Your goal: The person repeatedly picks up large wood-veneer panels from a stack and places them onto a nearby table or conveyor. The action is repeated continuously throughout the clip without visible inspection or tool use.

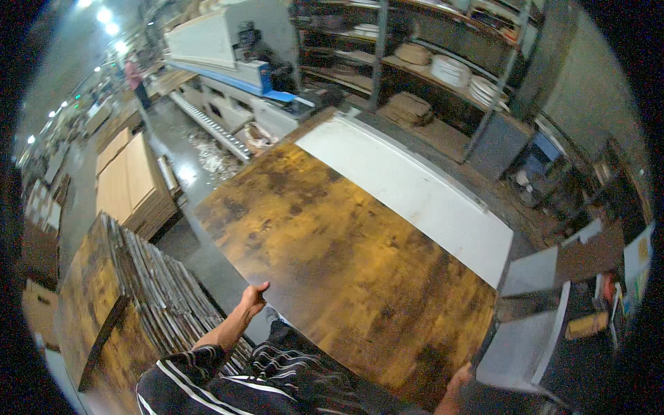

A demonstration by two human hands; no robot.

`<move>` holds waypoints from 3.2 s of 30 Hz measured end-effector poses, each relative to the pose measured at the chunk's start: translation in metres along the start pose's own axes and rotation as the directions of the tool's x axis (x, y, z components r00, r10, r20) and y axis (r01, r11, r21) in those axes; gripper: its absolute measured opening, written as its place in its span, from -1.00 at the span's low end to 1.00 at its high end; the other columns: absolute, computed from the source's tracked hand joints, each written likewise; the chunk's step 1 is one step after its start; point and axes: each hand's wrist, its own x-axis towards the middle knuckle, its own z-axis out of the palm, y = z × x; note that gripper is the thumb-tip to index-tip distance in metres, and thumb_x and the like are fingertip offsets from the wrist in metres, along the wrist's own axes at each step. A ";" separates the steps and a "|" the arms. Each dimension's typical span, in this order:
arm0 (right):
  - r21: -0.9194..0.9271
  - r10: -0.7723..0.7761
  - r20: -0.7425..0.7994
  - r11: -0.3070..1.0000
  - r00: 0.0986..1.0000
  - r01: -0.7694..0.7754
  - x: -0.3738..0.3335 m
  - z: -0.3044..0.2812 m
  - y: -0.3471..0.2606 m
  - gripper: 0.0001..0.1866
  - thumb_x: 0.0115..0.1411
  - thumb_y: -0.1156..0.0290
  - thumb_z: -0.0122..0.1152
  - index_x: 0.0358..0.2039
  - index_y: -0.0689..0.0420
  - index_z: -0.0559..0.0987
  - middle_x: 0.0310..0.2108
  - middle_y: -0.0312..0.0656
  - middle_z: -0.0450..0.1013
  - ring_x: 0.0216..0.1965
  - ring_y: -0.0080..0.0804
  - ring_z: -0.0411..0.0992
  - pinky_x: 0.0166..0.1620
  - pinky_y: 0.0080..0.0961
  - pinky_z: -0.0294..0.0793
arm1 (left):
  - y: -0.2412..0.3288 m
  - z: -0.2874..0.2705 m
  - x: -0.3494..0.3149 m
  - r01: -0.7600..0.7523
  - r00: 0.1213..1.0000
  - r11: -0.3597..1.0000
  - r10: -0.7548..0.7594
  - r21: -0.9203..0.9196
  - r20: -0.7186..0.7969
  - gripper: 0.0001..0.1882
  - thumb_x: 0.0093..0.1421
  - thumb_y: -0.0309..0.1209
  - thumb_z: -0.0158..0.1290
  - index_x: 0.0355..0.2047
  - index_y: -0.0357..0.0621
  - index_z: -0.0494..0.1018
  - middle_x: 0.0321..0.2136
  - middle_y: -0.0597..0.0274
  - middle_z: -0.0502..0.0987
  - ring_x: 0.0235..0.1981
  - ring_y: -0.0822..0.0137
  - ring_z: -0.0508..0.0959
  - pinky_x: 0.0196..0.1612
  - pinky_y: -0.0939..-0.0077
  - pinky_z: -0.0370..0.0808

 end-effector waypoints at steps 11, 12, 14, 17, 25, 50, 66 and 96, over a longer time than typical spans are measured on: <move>0.325 0.278 0.618 0.761 0.736 -0.561 -0.006 -0.093 -0.157 -0.30 0.25 -0.26 -0.08 -0.08 0.22 0.49 -0.20 -0.06 0.45 -0.31 -0.03 0.43 -0.25 -0.10 0.42 | 0.091 -0.014 -0.147 -0.423 0.905 0.898 0.425 -0.119 -0.008 -0.82 0.02 -0.60 0.20 -0.33 -0.26 0.52 -0.42 0.25 0.58 -0.41 0.34 0.57 -0.30 0.44 0.49; 0.348 0.224 0.650 0.762 0.726 -0.546 -0.009 -0.102 -0.183 -0.29 0.25 -0.25 -0.09 -0.04 0.22 0.48 -0.16 -0.05 0.45 -0.27 -0.02 0.44 -0.22 -0.10 0.43 | 0.097 -0.023 -0.154 -0.480 0.874 0.860 0.485 -0.175 -0.015 -0.79 0.01 -0.60 0.20 -0.29 -0.29 0.52 -0.37 0.22 0.59 -0.36 0.30 0.58 -0.22 0.40 0.51; 0.379 0.123 0.715 0.759 0.688 -0.529 -0.026 -0.123 -0.243 -0.28 0.27 -0.24 -0.10 0.04 0.21 0.46 -0.07 -0.04 0.45 -0.19 0.00 0.46 -0.15 -0.09 0.45 | 0.113 -0.050 -0.178 -0.523 0.853 0.840 0.515 -0.147 -0.090 -0.71 0.04 -0.63 0.16 -0.17 -0.32 0.51 -0.27 0.16 0.60 -0.25 0.29 0.59 -0.09 0.39 0.50; 0.491 -0.121 0.758 0.754 0.641 -0.438 -0.063 -0.170 -0.340 -0.28 0.27 -0.19 -0.10 0.13 0.22 0.42 0.03 -0.04 0.45 -0.12 0.00 0.48 -0.09 -0.09 0.47 | 0.121 -0.084 -0.220 -0.697 0.715 0.695 0.654 -0.176 -0.247 -0.89 -0.03 -0.61 0.21 -0.48 -0.21 0.51 -0.51 0.30 0.54 -0.49 0.36 0.55 -0.31 0.46 0.47; 0.819 -0.847 0.512 0.432 0.141 -0.378 -0.200 -0.344 -0.547 -0.32 0.25 -0.11 -0.07 0.06 0.31 0.36 -0.03 0.00 0.41 -0.09 -0.05 0.46 -0.12 -0.03 0.50 | 0.088 -0.226 -0.283 -0.906 0.408 0.383 0.680 -0.179 -0.609 -0.79 0.06 -0.66 0.07 -0.25 -0.32 0.46 -0.32 0.13 0.56 -0.29 0.20 0.58 -0.11 0.25 0.52; 0.982 -0.463 0.055 0.187 -0.885 -0.037 -0.721 -0.769 -0.622 -0.12 0.29 0.27 0.17 0.40 0.06 -0.20 0.37 -0.01 -0.03 0.30 -0.06 0.12 0.24 -0.07 0.20 | 0.184 -0.296 -0.224 -0.960 0.096 0.276 0.159 -0.049 -0.983 -0.18 0.20 -0.44 0.11 0.35 0.00 -0.12 0.17 -0.07 0.29 0.05 0.19 0.41 0.05 0.19 0.39; -0.147 0.277 -0.518 -0.961 -0.809 -0.234 -0.867 -0.958 -0.798 -0.02 -0.18 0.40 0.53 0.29 -0.06 0.25 0.30 0.04 0.13 0.30 0.09 0.09 0.30 -0.16 0.13 | 0.248 -0.128 -0.104 -0.023 -0.263 0.930 0.347 0.366 -0.900 0.03 -0.18 -0.09 0.43 0.29 -0.07 0.21 0.33 -0.41 -0.11 0.31 -0.13 0.17 0.22 0.25 0.28; -0.079 0.604 -0.248 -0.792 -0.757 -0.606 -1.172 -1.045 -0.740 0.04 -0.41 0.14 0.65 0.21 -0.15 0.41 -0.13 0.05 0.54 -0.10 0.00 0.51 -0.02 -0.21 0.51 | 0.280 -0.256 -0.147 0.268 -0.419 0.957 0.216 0.108 -0.882 -0.21 -0.05 -0.22 0.37 0.23 0.18 0.32 0.15 -0.10 0.37 0.09 -0.06 0.45 0.05 0.13 0.47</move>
